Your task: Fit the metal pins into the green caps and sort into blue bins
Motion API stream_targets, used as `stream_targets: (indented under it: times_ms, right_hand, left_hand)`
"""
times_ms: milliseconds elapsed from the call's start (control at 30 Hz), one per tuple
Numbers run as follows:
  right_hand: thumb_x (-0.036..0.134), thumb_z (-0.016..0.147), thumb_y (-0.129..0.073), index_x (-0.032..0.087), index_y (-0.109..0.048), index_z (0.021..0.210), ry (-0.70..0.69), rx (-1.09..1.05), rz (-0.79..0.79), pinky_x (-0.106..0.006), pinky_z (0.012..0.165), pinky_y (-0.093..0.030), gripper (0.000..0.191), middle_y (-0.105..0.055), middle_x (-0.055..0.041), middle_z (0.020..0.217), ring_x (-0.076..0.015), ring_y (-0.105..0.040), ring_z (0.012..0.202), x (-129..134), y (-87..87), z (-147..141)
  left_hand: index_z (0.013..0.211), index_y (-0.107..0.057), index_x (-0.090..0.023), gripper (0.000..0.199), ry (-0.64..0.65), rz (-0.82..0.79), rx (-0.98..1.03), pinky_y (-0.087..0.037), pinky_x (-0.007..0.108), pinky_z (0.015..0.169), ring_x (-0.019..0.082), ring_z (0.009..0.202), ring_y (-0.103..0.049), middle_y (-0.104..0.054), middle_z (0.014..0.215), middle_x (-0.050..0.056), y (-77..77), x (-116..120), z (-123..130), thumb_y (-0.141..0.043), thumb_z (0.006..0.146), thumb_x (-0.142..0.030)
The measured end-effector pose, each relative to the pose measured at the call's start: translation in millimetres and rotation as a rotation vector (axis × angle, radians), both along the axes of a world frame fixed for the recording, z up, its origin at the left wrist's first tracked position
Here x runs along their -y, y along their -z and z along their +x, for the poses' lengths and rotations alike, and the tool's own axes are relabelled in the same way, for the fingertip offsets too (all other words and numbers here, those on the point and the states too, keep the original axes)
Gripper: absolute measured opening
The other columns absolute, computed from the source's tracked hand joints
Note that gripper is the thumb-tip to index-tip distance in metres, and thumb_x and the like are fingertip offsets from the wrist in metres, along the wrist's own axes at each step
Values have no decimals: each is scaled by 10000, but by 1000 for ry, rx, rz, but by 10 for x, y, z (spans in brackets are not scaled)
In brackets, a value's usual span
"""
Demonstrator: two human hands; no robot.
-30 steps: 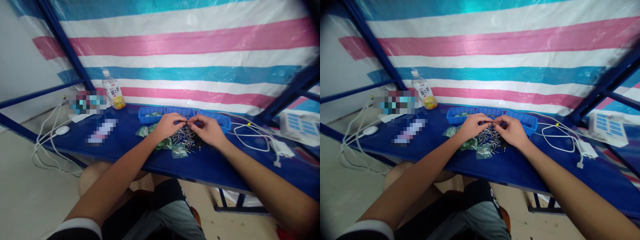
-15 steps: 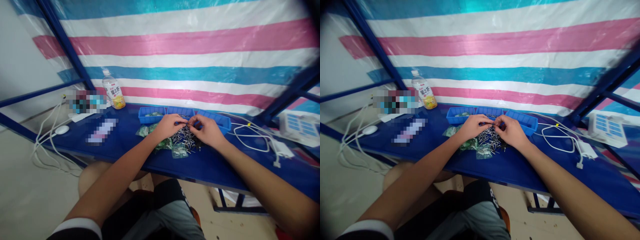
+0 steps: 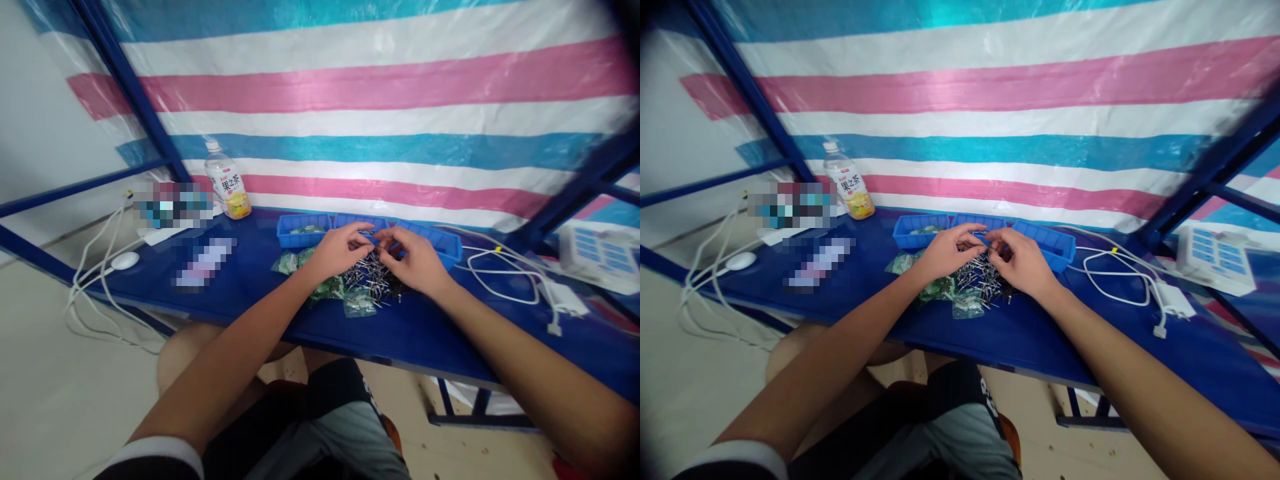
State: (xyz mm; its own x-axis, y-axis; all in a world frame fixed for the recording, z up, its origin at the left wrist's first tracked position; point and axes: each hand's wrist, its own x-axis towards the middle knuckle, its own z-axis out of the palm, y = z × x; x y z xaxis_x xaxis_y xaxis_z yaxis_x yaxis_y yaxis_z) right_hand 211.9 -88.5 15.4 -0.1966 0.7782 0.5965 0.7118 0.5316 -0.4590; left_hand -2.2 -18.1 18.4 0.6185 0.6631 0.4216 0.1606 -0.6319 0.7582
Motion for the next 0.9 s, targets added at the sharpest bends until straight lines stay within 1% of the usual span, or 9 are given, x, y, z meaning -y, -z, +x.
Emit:
stream_targets:
  times_ms: [133, 167, 233, 333, 467, 600, 700, 800, 900]
  right_hand:
    - [238, 946, -666, 241, -733, 1027, 45, -4, 35, -360, 702, -564, 106, -744, -48, 905, -209, -679, 762, -12, -11, 18]
    - [251, 950, -676, 241, -739, 1015, 41, -10, 36, -362, 697, -560, 91, -749, -51, 912, -211, -681, 765, -15, -12, 21]
    - [276, 954, -693, 241, -751, 1002, 15, -34, 28, -368, 699, -558, 83, -758, -60, 940, -216, -686, 783, -22, -11, 26]
    - [303, 940, -721, 242, -769, 992, -9, -85, -12, -378, 703, -557, 93, -762, -67, 963, -220, -684, 791, -38, -4, 28]
    - [305, 920, -733, 244, -793, 1018, -5, -123, -59, -373, 699, -555, 130, -774, -69, 1002, -213, -687, 793, -43, -7, 12]
    - [338, 928, -727, 254, -813, 1049, -21, -150, -98, -351, 689, -559, 170, -795, -73, 1065, -224, -719, 869, -14, -42, -24]
    - [366, 928, -737, 255, -818, 1077, -16, -163, -133, -351, 676, -561, 203, -809, -69, 1070, -223, -731, 858, 6, -58, -37]
    - [384, 933, -744, 255, -812, 1118, 12, -176, -166, -375, 703, -581, 236, -828, -59, 1024, -235, -756, 852, 8, -43, -33]
    - [413, 947, -743, 251, -793, 1147, -15, -206, -195, -391, 730, -603, 262, -835, -71, 1081, -263, -787, 948, -1, -12, -30]
  left_hand:
    - [1330, -735, -213, 361, -20, 18, -70, -623, 343, 761, 199, 807, -770, -852, 985, 62, -22, 19, -10, -665, 989, -310]
    - [1314, -748, -217, 345, -19, 23, -75, -624, 343, 758, 200, 814, -772, -853, 1007, 64, -22, 20, -10, -653, 997, -315]
    - [1275, -772, -227, 312, -12, 48, -58, -635, 355, 823, 207, 913, -787, -846, 1122, 66, -14, 15, -6, -639, 1003, -299]
    - [1224, -799, -233, 277, -2, 77, -19, -629, 384, 962, 218, 1069, -782, -815, 1262, 58, 0, 3, 6, -638, 1001, -261]
    - [1223, -803, -231, 274, -22, 49, -20, -647, 380, 942, 230, 1099, -782, -816, 1255, 59, -20, 4, 9, -689, 975, -248]
    - [1164, -811, -222, 221, -58, 26, 21, -657, 393, 967, 228, 1082, -794, -830, 1202, 71, -45, 11, 1, -730, 959, -246]
    - [1125, -793, -214, 193, -77, -3, 69, -660, 414, 990, 225, 1043, -804, -840, 1139, 79, -32, 7, 4, -744, 938, -220]
    - [1131, -750, -206, 242, -98, -40, 114, -666, 411, 970, 225, 1013, -809, -839, 1092, 87, -15, 1, 7, -737, 898, -146]
    - [1163, -697, -220, 314, -129, -78, 122, -672, 410, 921, 227, 957, -813, -833, 1077, 83, -13, -2, 2, -731, 869, -116]
